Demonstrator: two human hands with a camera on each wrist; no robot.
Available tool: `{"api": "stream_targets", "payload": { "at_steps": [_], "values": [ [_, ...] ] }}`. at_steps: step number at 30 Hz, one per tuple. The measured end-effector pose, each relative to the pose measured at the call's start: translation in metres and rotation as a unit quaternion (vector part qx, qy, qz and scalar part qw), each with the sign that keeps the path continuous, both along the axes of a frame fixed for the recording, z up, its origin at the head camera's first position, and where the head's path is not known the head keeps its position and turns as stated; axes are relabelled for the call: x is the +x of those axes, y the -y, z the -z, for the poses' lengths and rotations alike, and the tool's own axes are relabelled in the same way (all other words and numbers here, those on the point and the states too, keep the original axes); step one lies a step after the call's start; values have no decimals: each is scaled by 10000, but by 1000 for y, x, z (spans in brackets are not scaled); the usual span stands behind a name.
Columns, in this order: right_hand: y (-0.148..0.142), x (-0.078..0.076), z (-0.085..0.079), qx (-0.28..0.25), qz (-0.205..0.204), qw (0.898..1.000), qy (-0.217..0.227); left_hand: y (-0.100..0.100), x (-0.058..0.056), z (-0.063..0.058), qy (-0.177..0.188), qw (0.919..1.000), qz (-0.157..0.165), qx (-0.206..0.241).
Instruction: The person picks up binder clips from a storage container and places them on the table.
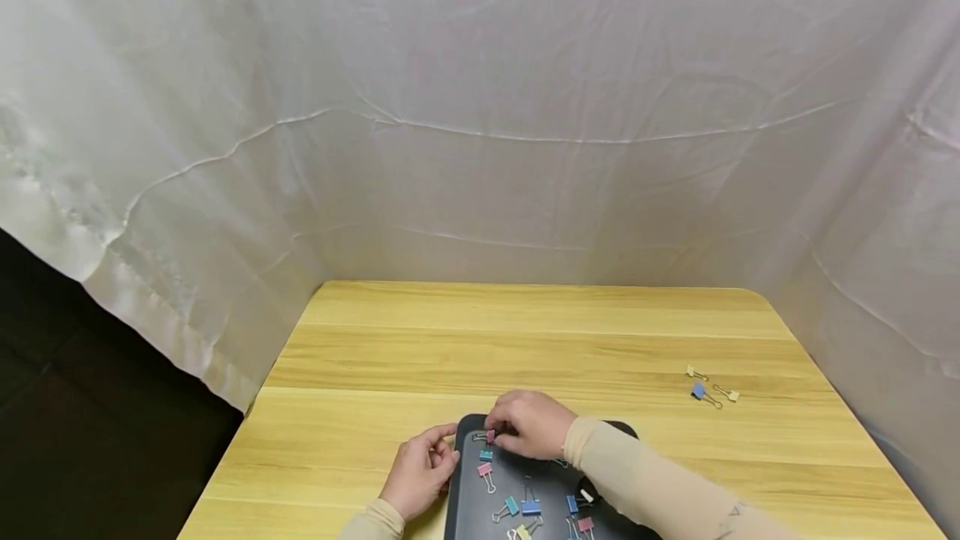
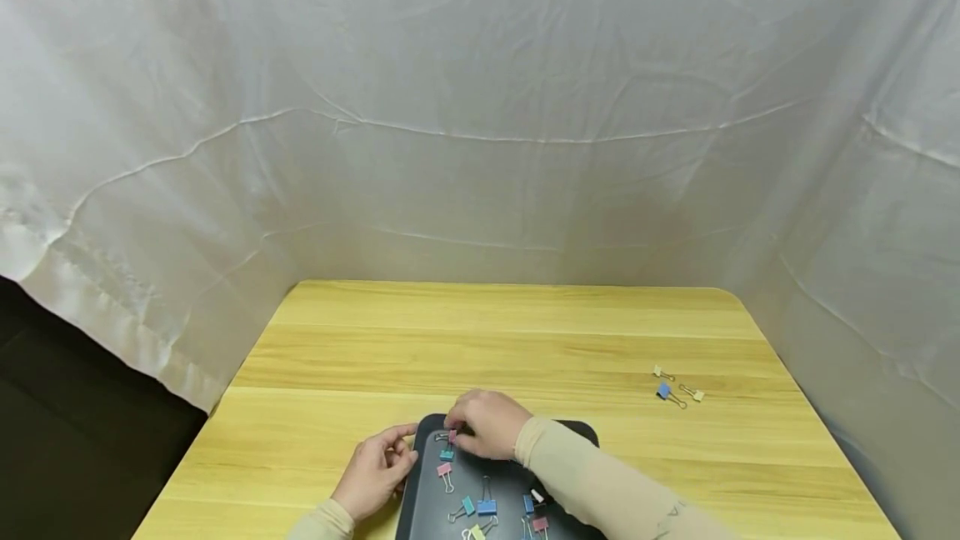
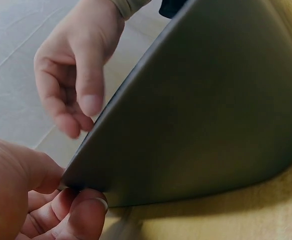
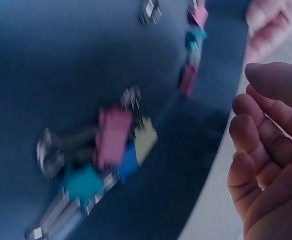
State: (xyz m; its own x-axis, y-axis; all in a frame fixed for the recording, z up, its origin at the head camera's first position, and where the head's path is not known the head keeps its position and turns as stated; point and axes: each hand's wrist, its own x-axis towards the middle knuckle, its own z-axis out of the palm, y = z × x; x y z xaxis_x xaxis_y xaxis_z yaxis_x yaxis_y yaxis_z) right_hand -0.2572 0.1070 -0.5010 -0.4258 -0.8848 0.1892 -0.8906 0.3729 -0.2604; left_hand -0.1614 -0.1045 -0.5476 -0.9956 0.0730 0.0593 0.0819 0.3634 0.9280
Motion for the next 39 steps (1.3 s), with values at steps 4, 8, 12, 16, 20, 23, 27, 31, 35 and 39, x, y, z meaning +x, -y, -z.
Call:
{"api": "stream_targets", "payload": {
  "at_steps": [4,8,12,16,20,23,27,31,35,39],
  "values": [
    [11,7,8,258,-428,9986,-152,0,0,-1,-17,10000,28,56],
    [19,13,13,573,-695,9956,-266,-1,1,-4,-5,10000,35,31],
    [25,19,16,779,-975,9920,-193,-4,7,-20,-59,9999,75,87],
    [30,26,16,922,-1126,9893,-101,-6,14,-40,-60,9999,80,92],
    [34,32,16,1041,-1264,9865,-56,-6,17,-46,-28,10000,67,27],
    [35,35,17,1101,-1369,9844,67,-5,15,-41,-26,9999,78,69],
    [34,36,16,1139,-1442,9827,234,-1,6,-19,-41,10000,47,44],
    [34,35,15,1174,-1509,9813,207,5,0,-2,-26,10000,14,-17],
    [35,33,17,1186,-1398,9829,165,7,0,0,-15,10000,14,57],
    [33,28,13,1111,-1246,9857,226,4,6,-12,-53,10000,5,61]
  ]
}}
